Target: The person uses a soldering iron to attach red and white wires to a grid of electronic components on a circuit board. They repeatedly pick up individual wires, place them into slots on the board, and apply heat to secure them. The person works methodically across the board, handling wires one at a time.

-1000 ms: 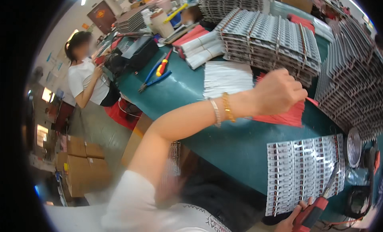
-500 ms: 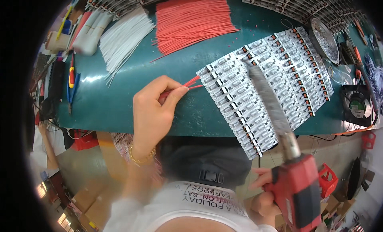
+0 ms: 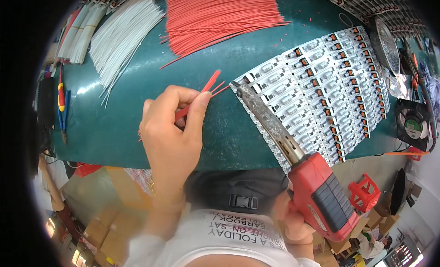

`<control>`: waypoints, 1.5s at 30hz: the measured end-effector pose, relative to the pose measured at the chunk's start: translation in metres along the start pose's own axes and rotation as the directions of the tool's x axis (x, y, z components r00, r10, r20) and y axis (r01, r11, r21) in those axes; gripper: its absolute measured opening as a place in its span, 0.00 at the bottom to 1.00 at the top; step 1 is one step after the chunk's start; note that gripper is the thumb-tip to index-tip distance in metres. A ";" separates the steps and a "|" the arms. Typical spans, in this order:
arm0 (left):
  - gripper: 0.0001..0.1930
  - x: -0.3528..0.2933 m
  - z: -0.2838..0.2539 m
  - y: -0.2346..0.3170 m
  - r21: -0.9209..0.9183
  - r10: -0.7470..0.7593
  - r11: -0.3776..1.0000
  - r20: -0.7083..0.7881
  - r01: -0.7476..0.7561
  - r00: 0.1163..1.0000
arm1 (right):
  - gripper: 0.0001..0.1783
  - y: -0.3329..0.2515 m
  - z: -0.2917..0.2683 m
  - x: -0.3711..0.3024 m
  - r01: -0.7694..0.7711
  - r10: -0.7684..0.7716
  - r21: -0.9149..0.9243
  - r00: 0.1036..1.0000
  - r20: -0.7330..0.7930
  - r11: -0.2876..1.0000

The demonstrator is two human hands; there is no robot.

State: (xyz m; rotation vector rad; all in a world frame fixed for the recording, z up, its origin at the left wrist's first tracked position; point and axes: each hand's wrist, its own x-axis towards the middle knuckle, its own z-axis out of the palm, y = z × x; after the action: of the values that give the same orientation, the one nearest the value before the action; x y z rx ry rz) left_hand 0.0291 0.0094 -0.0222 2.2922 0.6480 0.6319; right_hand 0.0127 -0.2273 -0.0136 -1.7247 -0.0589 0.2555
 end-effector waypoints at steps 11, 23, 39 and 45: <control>0.07 0.000 0.003 -0.002 0.016 0.048 0.999 -0.007 -0.047 0.999 | 0.41 -0.004 0.001 0.000 0.028 -0.045 0.160 0.993 0.109 0.987; 0.06 0.003 0.001 -0.004 -0.015 0.145 0.989 -0.050 -0.146 0.988 | 0.45 -0.011 0.001 0.001 0.061 -0.071 0.098 0.992 0.104 0.993; 0.06 -0.001 0.004 -0.001 -0.010 0.167 0.986 0.070 -0.166 0.984 | 0.37 0.004 -0.011 -0.004 0.018 -0.030 0.132 0.996 0.088 0.991; 0.07 -0.001 0.003 -0.002 0.013 0.172 0.985 0.052 -0.173 0.984 | 0.40 0.011 -0.017 -0.006 0.040 -0.065 0.233 0.993 0.102 0.972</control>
State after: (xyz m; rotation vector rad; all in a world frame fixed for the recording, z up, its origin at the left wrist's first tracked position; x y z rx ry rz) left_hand 0.0296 0.0092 -0.0255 2.3902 0.4354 0.6487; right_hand 0.0092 -0.2464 -0.0213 -1.4756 -0.1494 0.3050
